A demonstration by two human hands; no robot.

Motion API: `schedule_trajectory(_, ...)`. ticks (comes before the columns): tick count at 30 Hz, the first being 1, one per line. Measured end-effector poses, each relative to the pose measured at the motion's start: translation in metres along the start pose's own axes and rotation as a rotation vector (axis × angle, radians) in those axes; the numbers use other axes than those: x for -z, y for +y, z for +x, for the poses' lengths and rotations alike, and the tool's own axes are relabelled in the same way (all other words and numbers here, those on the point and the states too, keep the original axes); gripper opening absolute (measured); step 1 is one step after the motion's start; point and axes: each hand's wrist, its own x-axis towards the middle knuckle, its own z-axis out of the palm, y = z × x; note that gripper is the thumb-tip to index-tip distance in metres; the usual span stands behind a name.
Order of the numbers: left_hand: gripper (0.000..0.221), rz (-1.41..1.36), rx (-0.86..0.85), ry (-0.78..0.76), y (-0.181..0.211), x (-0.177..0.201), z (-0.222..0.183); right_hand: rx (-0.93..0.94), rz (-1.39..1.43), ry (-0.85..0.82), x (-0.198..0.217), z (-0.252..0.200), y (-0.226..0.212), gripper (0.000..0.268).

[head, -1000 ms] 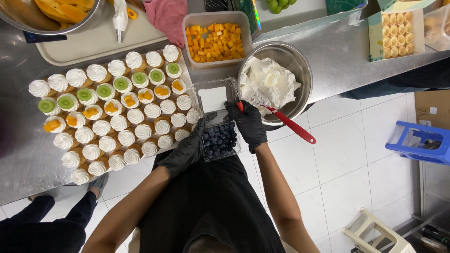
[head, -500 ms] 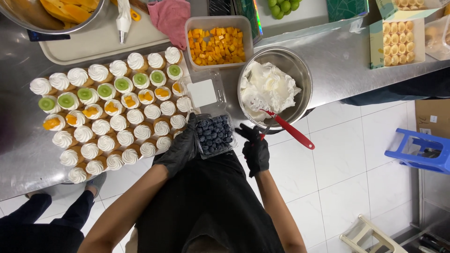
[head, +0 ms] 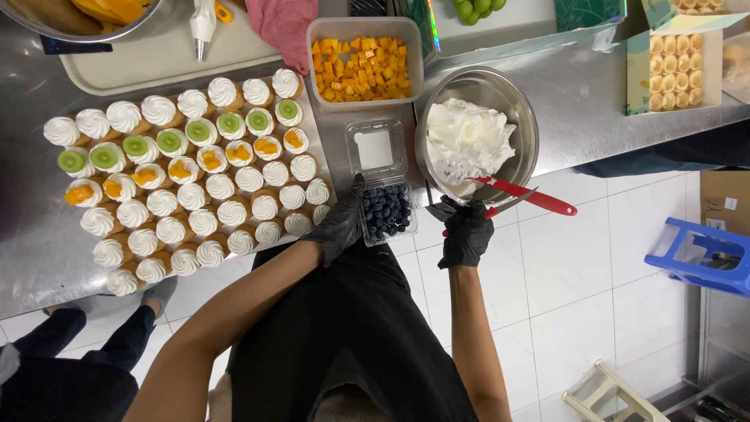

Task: Placing pieces of grapes, mango chunks, and blueberries onto cream-topped mini tarts.

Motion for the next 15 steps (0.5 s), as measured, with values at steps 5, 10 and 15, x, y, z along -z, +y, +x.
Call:
schedule_trajectory(5, 0.065, -0.027, 0.045, 0.065, 0.005, -0.004, 0.017, 0.241, -0.179, -0.056, 0.032, 0.02, 0.058, 0.004)
schedule_trajectory(10, 0.067, -0.037, 0.105, 0.114, -0.003, -0.003, 0.032, 0.166, -0.009, -0.322, 0.051, 0.013, 0.119, 0.028)
schedule_trajectory(15, 0.068, 0.16, 0.042, 0.182, -0.074, 0.015, 0.102, 0.233, -0.221, -0.336, 0.011, -0.012, 0.109, 0.043)
